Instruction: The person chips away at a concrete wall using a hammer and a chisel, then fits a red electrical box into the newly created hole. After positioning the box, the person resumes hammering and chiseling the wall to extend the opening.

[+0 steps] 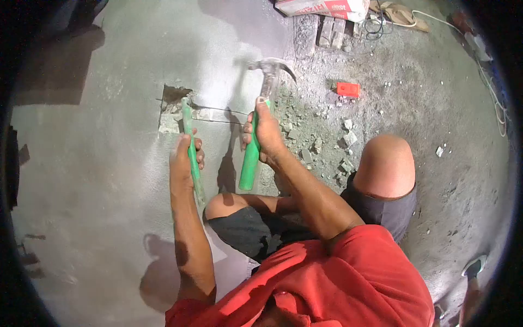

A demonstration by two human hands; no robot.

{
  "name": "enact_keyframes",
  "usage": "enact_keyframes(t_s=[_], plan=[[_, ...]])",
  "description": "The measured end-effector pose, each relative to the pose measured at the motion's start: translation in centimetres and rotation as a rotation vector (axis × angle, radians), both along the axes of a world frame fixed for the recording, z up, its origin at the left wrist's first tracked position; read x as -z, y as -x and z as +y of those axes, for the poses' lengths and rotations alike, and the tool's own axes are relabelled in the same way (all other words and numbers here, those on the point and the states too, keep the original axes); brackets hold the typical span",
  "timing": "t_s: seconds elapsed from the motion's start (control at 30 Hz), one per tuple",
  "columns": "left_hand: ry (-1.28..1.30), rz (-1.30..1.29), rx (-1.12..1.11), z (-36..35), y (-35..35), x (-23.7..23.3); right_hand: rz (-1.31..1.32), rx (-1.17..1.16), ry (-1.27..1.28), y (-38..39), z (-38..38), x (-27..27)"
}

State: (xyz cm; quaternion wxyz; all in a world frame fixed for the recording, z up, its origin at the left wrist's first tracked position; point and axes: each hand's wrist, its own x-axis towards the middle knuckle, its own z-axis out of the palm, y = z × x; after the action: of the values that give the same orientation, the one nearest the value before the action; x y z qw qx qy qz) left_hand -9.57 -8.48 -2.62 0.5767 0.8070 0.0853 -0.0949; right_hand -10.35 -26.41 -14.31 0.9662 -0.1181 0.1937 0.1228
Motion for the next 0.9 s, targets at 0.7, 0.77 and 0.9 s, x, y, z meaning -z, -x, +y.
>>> enact_keyframes(t_s=[0.7,0.77,0.9], plan=[[-0.282,-0.063,-0.117,-3.2,-4.8,-0.2,-0.153,0.134,0.280,-2.7,-3.0,-2.5],[-0.249,-0.071,-0.099,-2.7,-4.5,0.1,-0.245,0.197,0.305,-2.6,-2.8,-2.7],[-0.292,-0.089,-0.092,-1.4,-4.1,0.3,-0.295,0.224,0.380,-2.2,-2.6,-2.8]])
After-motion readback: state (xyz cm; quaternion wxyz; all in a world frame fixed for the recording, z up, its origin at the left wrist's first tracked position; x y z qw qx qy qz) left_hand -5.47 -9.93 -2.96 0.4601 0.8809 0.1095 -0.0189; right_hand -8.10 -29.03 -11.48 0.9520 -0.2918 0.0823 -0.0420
